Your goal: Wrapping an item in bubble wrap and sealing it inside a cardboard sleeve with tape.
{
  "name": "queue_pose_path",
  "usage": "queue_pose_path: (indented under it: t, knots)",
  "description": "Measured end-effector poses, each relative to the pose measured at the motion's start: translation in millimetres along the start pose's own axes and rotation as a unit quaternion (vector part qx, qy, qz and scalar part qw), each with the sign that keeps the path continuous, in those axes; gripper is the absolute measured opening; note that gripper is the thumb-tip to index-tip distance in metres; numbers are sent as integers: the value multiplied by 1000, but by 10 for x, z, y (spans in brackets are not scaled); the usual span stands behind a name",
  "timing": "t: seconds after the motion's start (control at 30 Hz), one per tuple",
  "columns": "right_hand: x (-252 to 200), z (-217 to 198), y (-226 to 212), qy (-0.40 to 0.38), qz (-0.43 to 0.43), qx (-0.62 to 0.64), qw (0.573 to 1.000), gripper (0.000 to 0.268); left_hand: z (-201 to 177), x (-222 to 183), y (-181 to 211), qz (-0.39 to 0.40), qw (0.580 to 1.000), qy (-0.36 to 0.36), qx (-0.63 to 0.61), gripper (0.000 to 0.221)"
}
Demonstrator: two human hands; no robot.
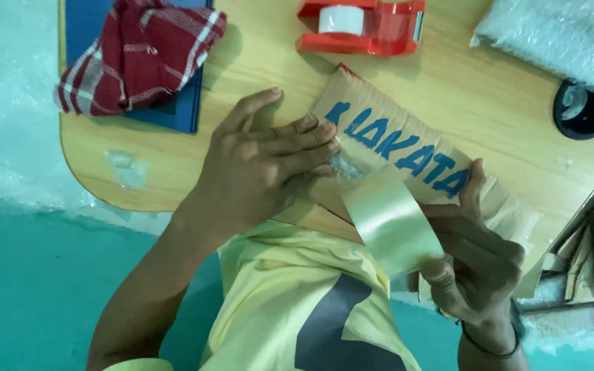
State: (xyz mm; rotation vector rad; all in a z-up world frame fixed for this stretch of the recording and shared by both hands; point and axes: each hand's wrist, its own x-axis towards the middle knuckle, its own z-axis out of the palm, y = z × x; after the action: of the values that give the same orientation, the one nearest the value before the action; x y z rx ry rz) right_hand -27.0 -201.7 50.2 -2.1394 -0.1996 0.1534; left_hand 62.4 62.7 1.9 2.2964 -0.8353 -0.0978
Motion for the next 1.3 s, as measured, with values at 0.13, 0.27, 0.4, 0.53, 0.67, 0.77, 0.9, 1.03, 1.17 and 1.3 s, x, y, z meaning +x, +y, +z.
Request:
queue_pose_path:
  t: [0.13, 0.27, 0.4, 0.53, 0.67, 0.77, 0.9, 1.03, 1.17, 1.3]
  knots:
    - [39, -23, -23, 11, -4, 12, 1000, 55, -56, 49, -40, 13, 1000, -13, -7, 14]
    - [40, -109, 63, 5, -37, 28, 999, 54, -94, 95, -23, 8, 999, -23, -22, 16]
    - [-80, -144, 138, 22, 9, 44, 999, 54, -87, 87, -29, -5, 999, -51, -11, 16]
    - [-485, -158, 368, 76, 80, -4, 994, 58, -72, 62, -19, -16, 998, -53, -8, 16]
    - [-203, -66, -113, 39, 84, 52, 994, 63, -93, 72, -28, -5, 999, -31, -28, 15]
    - [-342, -26, -39, 74, 69, 92, 991, 56, -95, 91, -44, 8, 999, -47, -13, 18]
    - [-545, -36, 13, 102, 145, 51, 983, 55, -132, 122, -10, -11, 997, -67, -32, 21]
    - [-516, -29, 27, 87, 132, 33, 987, 52, -144, 158, -20, -5, 997, -78, -17, 25]
    - [-567, 10, -15, 95, 166, 21, 981, 56, -118, 156, 9, -21, 995, -100, -10, 20]
    - [-677, 39, 69, 118, 158, 52, 979, 46, -134, 163, 26, -5, 994, -109, -20, 26]
